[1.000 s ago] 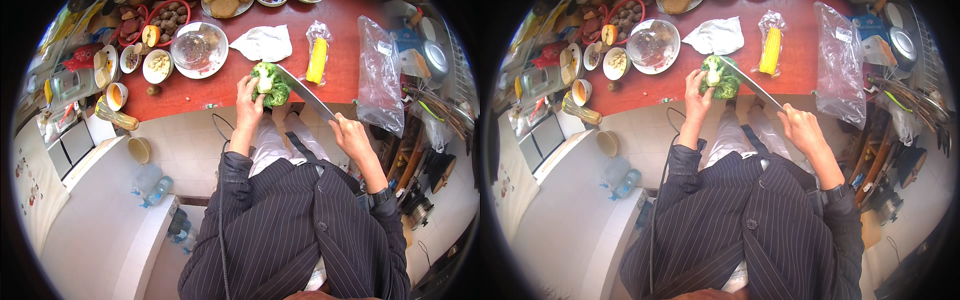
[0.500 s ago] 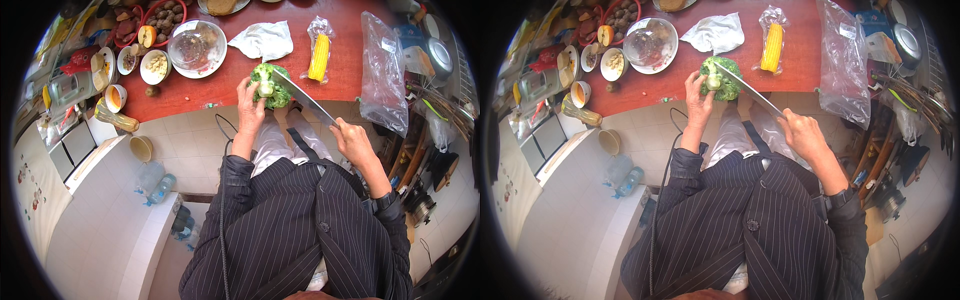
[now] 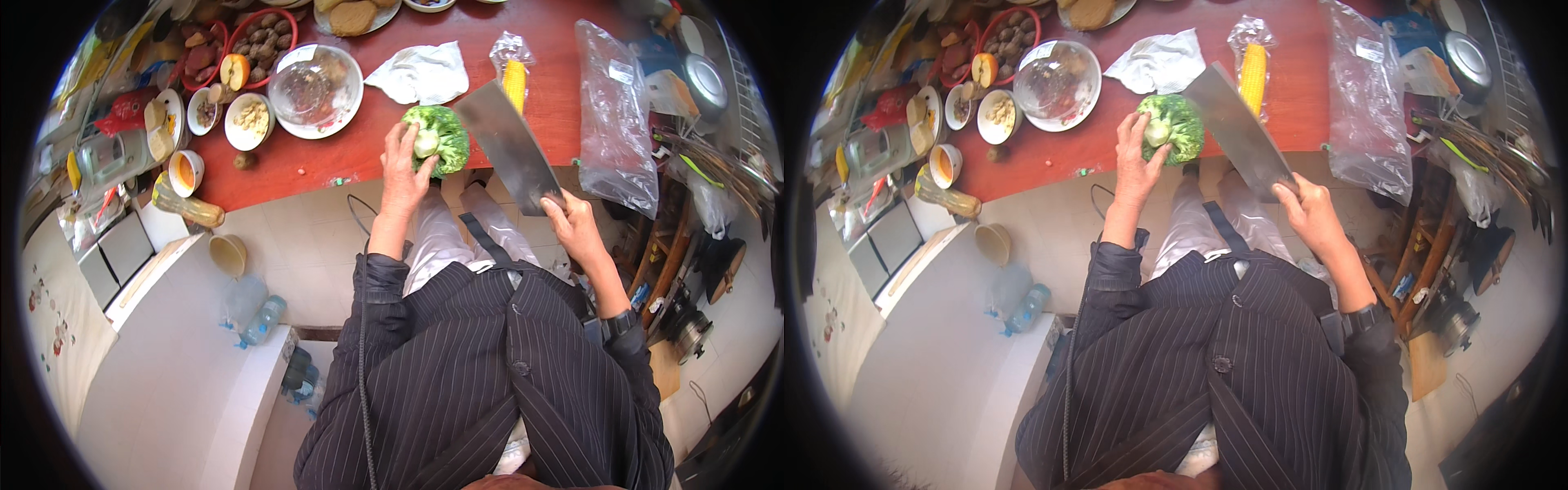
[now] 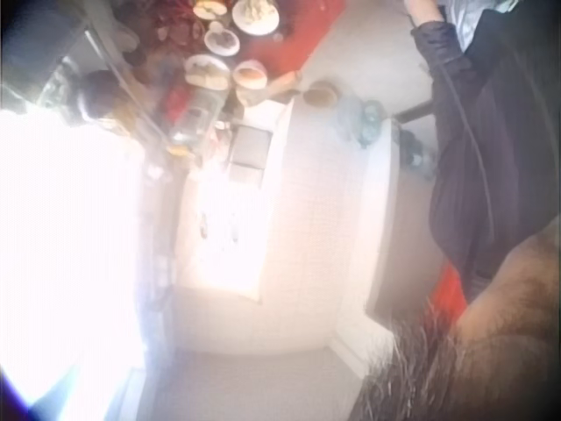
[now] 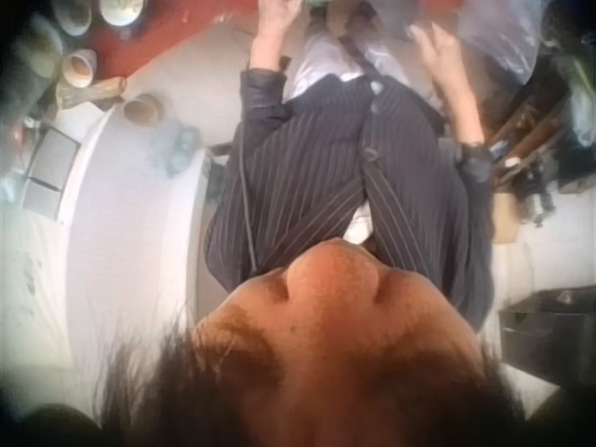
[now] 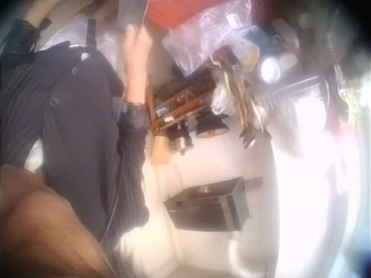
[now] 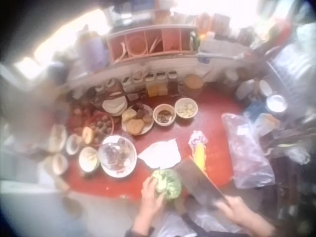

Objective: The person cuts a head of broccoli into florets using a cleaver, places the florets into a bowl of water in the sink, and then stores the remaining broccoli in a plastic bag inside the refrigerator. The person also washes the florets in the sink.

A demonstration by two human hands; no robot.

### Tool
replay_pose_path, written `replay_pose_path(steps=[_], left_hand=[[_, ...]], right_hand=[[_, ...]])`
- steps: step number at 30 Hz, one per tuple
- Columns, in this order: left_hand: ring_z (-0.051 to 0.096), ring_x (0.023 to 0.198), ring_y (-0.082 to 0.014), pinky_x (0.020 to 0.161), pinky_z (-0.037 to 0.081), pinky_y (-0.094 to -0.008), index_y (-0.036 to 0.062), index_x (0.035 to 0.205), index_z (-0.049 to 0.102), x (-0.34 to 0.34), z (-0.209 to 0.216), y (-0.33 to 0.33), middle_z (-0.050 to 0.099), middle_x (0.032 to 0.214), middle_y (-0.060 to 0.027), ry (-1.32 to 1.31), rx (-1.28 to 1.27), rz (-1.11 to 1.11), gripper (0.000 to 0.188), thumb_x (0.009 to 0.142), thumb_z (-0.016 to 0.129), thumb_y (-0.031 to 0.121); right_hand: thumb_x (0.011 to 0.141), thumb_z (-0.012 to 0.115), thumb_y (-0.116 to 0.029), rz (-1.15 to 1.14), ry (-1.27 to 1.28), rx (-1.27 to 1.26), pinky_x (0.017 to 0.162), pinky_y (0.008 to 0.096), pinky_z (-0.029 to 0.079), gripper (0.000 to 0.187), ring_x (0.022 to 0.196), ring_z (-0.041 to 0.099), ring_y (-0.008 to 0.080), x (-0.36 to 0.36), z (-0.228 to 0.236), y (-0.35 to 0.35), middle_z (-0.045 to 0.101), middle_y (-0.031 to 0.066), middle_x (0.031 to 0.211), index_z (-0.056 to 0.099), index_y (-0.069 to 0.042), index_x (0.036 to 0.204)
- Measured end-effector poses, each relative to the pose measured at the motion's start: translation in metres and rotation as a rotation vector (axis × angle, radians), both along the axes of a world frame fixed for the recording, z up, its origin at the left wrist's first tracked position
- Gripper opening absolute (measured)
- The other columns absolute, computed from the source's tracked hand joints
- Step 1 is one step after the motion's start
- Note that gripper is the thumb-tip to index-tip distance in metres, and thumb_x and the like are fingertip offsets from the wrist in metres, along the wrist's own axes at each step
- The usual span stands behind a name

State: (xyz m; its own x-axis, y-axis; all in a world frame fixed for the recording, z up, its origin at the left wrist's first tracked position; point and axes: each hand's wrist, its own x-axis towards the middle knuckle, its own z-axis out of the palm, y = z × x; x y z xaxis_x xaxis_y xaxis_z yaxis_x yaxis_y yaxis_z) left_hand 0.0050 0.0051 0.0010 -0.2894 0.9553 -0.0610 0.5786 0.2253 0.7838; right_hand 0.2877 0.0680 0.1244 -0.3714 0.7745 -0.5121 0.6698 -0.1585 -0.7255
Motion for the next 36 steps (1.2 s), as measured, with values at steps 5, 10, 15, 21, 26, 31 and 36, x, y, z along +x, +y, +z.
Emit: replay_pose_path(steps=[5,10,15,21,26,31,36], left_hand=[[0.043,0.128,-0.0362,0.101,0.037,-0.0484,0.0127,0.134,0.053,-0.008,0.003,0.011,0.038,0.143,-0.0167,0.054,-0.042,-0.09,0.063,0.075,0.075,0.011],[0.038,0.133,-0.0367,0.105,0.035,-0.0479,0.0111,0.135,0.052,-0.01,0.007,0.019,0.036,0.145,-0.0166,0.078,-0.072,-0.116,0.063,0.076,0.074,0.01],[0.035,0.135,-0.0369,0.105,0.032,-0.0517,0.0115,0.136,0.049,-0.015,0.01,0.027,0.036,0.146,-0.0157,0.067,-0.14,-0.164,0.064,0.076,0.073,0.015],[0.036,0.135,-0.0351,0.104,0.03,-0.052,0.0128,0.133,0.05,-0.022,0.015,0.037,0.037,0.145,-0.0154,0.062,-0.175,-0.241,0.064,0.074,0.075,0.015],[0.04,0.13,-0.0348,0.102,0.031,-0.0514,0.012,0.127,0.054,-0.03,0.019,0.04,0.041,0.14,-0.0161,0.105,-0.226,-0.308,0.06,0.071,0.077,0.015],[0.042,0.127,-0.0357,0.101,0.036,-0.0491,0.0081,0.119,0.058,-0.032,0.012,0.042,0.043,0.137,-0.0167,0.085,-0.189,-0.289,0.056,0.068,0.08,0.012],[0.047,0.121,-0.036,0.101,0.042,-0.0408,0.0024,0.116,0.058,-0.038,0.002,0.04,0.047,0.131,-0.0173,-0.036,-0.106,-0.237,0.052,0.069,0.08,0.007]], right_hand=[[0.096,0.06,-0.029,-0.524,0.171,-0.408,0.039,0.022,0.035,0.026,0.042,0.045,0.0069,0.034,-0.028,0.005,0.053,0.0012,0.059,0.06,-0.003,0.1],[0.093,0.065,-0.029,-0.806,0.38,-0.481,0.036,0.0243,0.037,0.027,0.039,0.045,0.0089,0.056,-0.083,0.004,0.053,0.0029,0.057,0.055,-0.005,0.097],[0.092,0.067,-0.027,-0.846,0.543,-0.534,0.036,0.0249,0.038,0.025,0.039,0.046,0.0097,0.059,-0.128,0.007,0.053,0.0032,0.056,0.053,-0.007,0.095],[0.09,0.069,-0.029,-0.909,0.597,-0.561,0.039,0.0249,0.041,0.027,0.04,0.048,0.0105,0.052,-0.159,0.016,0.053,0.0029,0.056,0.054,-0.008,0.097],[0.093,0.064,-0.034,-0.867,0.257,-0.301,0.043,0.0252,0.046,0.032,0.049,0.055,0.0108,0.041,-0.173,0.029,0.059,0.0055,0.068,0.054,-0.004,0.101],[0.089,0.064,-0.028,-0.638,-0.165,0.127,0.09,0.0475,0.047,0.054,0.101,0.06,0.0377,0.031,-0.181,0.032,0.057,0.0243,0.107,0.038,0.0,0.126],[0.088,0.063,-0.024,-0.53,-0.293,0.326,0.097,0.0519,0.043,0.058,0.116,0.049,0.0487,0.023,-0.188,0.024,0.041,0.0274,0.13,0.033,-0.002,0.133]])
